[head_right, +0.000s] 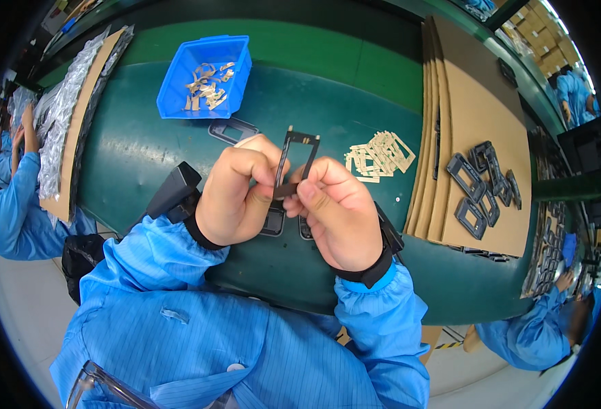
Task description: Assembling small plastic and metal components for electronic device shells in a factory setting.
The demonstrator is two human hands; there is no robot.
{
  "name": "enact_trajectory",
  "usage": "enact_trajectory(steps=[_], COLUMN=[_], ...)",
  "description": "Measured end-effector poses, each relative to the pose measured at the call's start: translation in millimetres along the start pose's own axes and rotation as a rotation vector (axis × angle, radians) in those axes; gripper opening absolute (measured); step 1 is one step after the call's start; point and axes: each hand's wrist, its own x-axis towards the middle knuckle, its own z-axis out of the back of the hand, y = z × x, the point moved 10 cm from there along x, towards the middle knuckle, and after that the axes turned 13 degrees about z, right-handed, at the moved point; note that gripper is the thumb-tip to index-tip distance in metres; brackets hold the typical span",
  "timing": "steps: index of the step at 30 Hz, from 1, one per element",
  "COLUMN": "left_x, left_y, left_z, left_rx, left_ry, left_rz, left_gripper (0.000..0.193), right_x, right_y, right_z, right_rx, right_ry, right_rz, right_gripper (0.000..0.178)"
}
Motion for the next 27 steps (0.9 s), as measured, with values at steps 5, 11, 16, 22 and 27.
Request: enact_trajectory(steps=[5,11,16,22,27], left_x=[8.6,24.9,17.7,17.8,-2.4], left_y=[29.1,77.1,88.2,79.9,25.8], left_z=[38.4,148.7,165.4,153.0,52.3], left_rx=[0.170,0.622,0.597,0.496,0.517], left_ry=[-0.198,-0.438,-0.511,-0.483,0.195], left_rz=[0.096,0.582,0.606,0.632,0.321], left_gripper=[0.030,0.012,0.020,0.022,0.036], right_x=[5.0,6.0,5.9,6.3,2.4], right_y=[23.5,22.5,19.4,23.6,32.7], right_z=[21.2,26.3,25.5,26.2,28.9], right_rx=[-0.153,-0.142,-0.152,-0.257,-0.387], right_ry=[-0.122,-0.109,-0.131,-0.155,-0.157], right_rz=[0.182,0.117,0.090,0.125,0.197], right_gripper=[0.008,0.008,0.007,0.007,0.011])
